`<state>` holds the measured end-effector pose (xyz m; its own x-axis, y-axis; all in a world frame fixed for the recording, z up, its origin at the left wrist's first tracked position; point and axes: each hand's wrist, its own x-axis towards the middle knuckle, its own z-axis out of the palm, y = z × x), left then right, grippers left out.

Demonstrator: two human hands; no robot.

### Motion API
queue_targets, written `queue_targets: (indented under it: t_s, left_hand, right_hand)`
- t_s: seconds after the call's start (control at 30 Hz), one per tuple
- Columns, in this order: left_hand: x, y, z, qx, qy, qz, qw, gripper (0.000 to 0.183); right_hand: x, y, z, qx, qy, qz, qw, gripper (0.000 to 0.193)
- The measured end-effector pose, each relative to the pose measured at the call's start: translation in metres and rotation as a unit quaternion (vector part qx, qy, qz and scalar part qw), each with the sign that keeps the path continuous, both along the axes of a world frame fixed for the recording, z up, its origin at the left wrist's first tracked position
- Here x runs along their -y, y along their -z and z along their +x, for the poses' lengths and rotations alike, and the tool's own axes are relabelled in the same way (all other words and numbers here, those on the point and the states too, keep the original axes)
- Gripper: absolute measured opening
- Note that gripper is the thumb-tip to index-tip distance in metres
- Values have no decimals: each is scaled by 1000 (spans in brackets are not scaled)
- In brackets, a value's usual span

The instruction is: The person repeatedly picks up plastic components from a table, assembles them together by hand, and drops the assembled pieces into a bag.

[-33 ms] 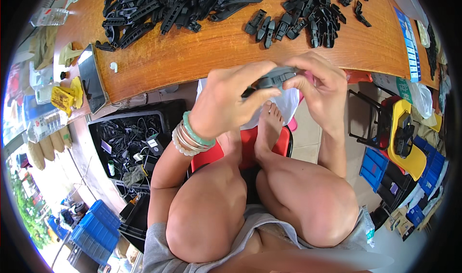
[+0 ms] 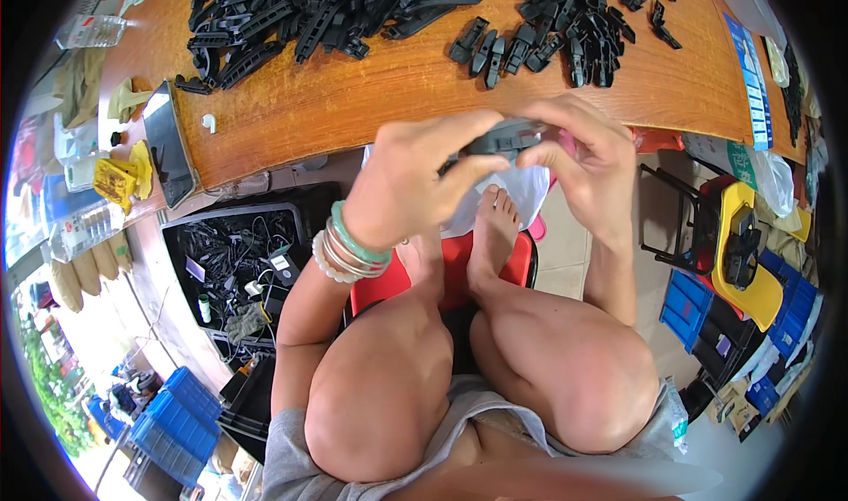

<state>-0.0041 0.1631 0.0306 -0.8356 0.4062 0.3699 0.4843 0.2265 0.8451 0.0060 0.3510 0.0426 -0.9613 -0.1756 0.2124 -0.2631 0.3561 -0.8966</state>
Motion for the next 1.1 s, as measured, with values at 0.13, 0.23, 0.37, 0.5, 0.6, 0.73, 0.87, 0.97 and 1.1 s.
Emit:
queue_targets:
  t_s: [0.13, 0.23, 0.37, 0.5, 0.6, 0.73, 0.87, 0.97, 1.1]
  left_hand:
    - [14, 4, -12, 66, 51, -57, 995, 27]
    - [20, 4, -40, -29, 5, -78, 997, 19]
    - [-1, 11, -88, -278, -144, -220, 924, 16]
    - [-8, 7, -103, -348, -124, -334, 867, 7]
    - [-7, 5, -99, -366, -163, -351, 846, 5]
    - [-1, 9, -90, -393, -246, -90, 881, 9]
    - [-5, 9, -47, 143, -146, 194, 960, 9]
    - [0, 7, -31, 259, -88, 204, 940, 15]
    - [-4, 8, -23, 382, -22, 267, 885, 24]
  right_hand:
    - [-5, 8, -1, 60, -68, 2, 996, 21]
    - [-8, 10, -9, 89, -98, 32, 991, 18]
    - [5, 15, -28, -101, 28, 207, 973, 14]
    - [20, 34, -38, -206, 51, 334, 918, 25]
    - [18, 42, -44, -262, 55, 314, 911, 26]
    - [13, 51, -53, -330, 68, 219, 916, 23]
    - [20, 44, -45, -128, 161, -178, 962, 20]
    - [20, 25, -38, -69, 125, -280, 949, 22]
    - [12, 25, -21, 116, -21, -304, 945, 25]
